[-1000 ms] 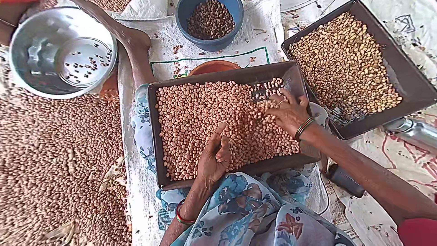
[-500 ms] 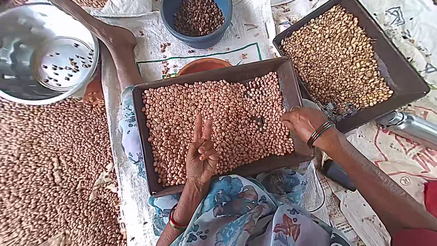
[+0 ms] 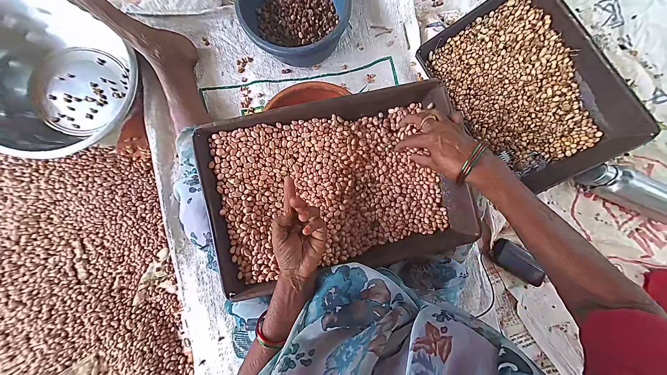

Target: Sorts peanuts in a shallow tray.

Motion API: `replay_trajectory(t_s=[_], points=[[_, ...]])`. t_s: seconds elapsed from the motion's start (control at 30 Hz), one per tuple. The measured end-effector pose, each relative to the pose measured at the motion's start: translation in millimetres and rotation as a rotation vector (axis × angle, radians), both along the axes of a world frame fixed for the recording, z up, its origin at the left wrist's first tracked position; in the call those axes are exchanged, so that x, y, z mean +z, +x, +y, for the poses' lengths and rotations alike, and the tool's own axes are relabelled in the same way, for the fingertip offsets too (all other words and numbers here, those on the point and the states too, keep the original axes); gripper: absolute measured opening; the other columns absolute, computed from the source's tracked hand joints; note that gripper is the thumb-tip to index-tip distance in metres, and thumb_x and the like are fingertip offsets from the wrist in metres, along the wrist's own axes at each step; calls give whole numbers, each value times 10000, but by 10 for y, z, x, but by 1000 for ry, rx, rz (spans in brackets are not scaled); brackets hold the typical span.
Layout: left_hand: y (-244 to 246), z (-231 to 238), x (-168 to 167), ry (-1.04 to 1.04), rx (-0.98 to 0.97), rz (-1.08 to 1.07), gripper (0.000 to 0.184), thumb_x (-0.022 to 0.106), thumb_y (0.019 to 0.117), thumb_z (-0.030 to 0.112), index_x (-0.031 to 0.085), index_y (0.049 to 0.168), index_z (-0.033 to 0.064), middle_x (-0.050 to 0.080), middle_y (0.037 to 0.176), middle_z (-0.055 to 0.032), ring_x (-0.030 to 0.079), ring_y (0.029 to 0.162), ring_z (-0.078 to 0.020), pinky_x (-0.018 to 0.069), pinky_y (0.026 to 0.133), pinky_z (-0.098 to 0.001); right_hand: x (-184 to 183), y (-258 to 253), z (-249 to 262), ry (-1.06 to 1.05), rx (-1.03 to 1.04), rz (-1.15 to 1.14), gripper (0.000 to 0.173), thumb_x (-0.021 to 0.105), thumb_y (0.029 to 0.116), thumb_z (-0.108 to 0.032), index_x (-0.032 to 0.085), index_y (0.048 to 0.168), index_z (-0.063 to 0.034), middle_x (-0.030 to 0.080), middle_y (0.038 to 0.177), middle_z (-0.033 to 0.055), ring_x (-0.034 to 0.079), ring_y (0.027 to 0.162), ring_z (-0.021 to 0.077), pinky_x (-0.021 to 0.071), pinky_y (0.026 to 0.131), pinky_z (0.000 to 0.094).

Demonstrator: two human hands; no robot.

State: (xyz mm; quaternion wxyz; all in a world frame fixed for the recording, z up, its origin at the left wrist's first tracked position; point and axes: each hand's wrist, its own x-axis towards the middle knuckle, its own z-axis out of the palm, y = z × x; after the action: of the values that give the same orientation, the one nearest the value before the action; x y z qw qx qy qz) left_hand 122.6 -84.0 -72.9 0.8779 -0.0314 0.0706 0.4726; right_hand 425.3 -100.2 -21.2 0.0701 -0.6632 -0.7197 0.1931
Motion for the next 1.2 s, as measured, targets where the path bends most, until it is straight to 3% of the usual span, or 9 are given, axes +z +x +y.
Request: replay_trajectory(t_s=[0.07, 0.17, 0.37, 0.6, 0.7, 0.77, 0.93, 1.1, 1.2], points=[[-13, 8, 8, -14, 3, -1, 324, 533, 989, 97, 642, 1294, 91, 718, 835, -46, 702, 671, -105, 598, 655, -206, -17, 6, -188, -8, 53, 86, 176, 700, 914, -13, 798, 1050, -65, 703, 1153, 227, 644, 1120, 448, 456, 917, 640], [18, 22, 12, -15, 14, 36, 293, 477, 1022, 122, 648, 1258, 92, 707, 854, -23, 685, 664, -76, 582, 628, -177, -220, -118, -478, -72, 51, 63, 129, 676, 957, -66, 792, 1001, -28, 737, 988, 212, 701, 980, 408, 496, 881, 589], [20, -4, -10, 39, -102, 200, 320, 413, 1059, 142, 632, 1283, 77, 718, 980, -29, 680, 667, -52, 574, 603, -149, -533, -311, -704, 115, 36, -109, 100, 702, 928, -56, 763, 954, 19, 714, 903, 237, 705, 891, 434, 505, 791, 586], [12, -31, 28, 154, -337, 339, 362, 378, 1091, 153, 620, 1338, 45, 747, 1095, -102, 670, 621, -37, 538, 545, -126, -278, -277, -464, -266, -64, 17, 150, 655, 976, -95, 742, 1034, 13, 712, 955, 221, 685, 932, 402, 475, 878, 586], [21, -46, 80, 275, -515, 613, 453, 210, 1124, 198, 495, 1448, 63, 736, 1170, -94, 705, 718, -34, 537, 584, -112, -101, -286, -478, -87, -12, 409, 130, 726, 895, -95, 755, 985, -6, 704, 843, 94, 637, 729, 152, 520, 702, 325], [49, -69, 93, 309, -645, 681, 482, 162, 1130, 229, 460, 1460, 43, 727, 1173, -89, 702, 742, -25, 530, 585, -111, -81, -393, -478, -31, 64, 609, 173, 713, 866, -137, 755, 991, -25, 697, 853, 18, 603, 726, 4, 495, 672, 161], [80, -83, 111, 276, -680, 651, 501, 185, 1123, 216, 642, 1064, 20, 701, 829, -17, 571, 543, 25, 473, 505, -93, -297, -752, -377, -173, 69, 193, 190, 638, 1007, -138, 777, 1083, -31, 724, 1020, 204, 691, 971, 373, 510, 887, 545], [-22, -77, 53, 176, -517, 410, 430, 254, 1112, 205, 654, 1057, 57, 627, 711, 33, 544, 487, 29, 473, 476, -78, -501, -1037, -523, 54, 119, -133, 132, 627, 963, -30, 700, 922, 72, 686, 831, 250, 699, 795, 419, 516, 771, 530], [-6, -72, 40, 161, -460, 399, 421, 254, 1113, 210, 643, 1041, 65, 582, 631, 58, 533, 465, 29, 468, 466, -85, -390, -973, -418, -188, 12, -149, 211, 559, 1022, -95, 687, 1050, 70, 688, 963, 268, 690, 927, 437, 498, 852, 548]])
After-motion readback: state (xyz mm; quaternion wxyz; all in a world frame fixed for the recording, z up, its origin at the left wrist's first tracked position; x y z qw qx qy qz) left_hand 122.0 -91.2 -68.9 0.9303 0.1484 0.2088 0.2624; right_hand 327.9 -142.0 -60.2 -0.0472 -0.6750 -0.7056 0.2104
